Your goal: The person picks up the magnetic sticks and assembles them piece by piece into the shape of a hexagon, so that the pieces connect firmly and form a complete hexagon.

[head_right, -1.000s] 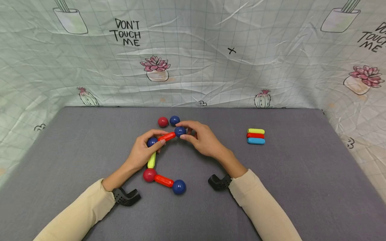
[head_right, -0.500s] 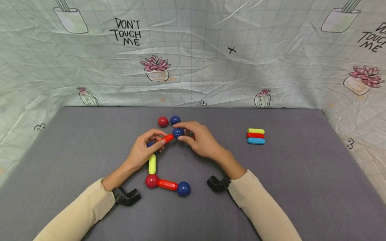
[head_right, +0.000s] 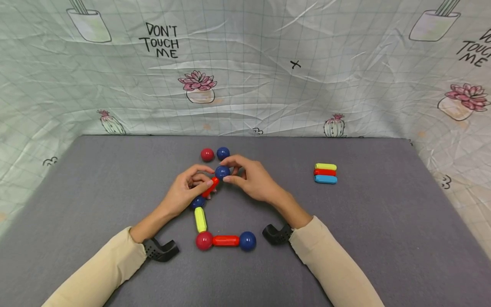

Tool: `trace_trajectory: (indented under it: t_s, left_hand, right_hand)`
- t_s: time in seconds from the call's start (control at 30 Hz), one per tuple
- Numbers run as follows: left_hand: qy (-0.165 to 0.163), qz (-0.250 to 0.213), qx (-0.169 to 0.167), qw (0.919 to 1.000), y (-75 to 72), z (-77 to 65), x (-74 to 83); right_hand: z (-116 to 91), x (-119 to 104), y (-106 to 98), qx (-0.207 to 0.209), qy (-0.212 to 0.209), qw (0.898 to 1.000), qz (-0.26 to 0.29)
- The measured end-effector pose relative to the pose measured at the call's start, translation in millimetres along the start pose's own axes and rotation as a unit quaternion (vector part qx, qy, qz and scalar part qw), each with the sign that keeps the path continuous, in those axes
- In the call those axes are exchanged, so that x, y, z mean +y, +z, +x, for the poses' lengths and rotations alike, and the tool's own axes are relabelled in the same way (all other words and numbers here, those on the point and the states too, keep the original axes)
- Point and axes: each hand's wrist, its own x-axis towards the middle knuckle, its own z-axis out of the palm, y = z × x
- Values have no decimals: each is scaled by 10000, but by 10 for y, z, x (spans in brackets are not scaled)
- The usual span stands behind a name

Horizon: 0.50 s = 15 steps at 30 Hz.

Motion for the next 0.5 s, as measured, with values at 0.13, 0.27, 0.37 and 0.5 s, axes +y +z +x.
trace_trajectory:
  t_s: [0.13, 0.27, 0.37, 0.5]
  left_hand:
    - [-77, -239, -16, 9997, -1, -8, -1]
    - [-64, -340, -6, 9994, -2, -15, -11]
    - [-49, -513, 3, 9987, -1, -14, -13]
    - [-44, -750, 34, 9972, 0, -6, -11]
  right_hand:
    - [3, 0, 29, -62, -29, 10000, -46]
    - [0, -17, 58, -123, -107, 9998, -144]
    - [-3, -30, 70, -130, -105, 9997, -171]
    - [-5, -45, 67, -83, -25, 9999, -92]
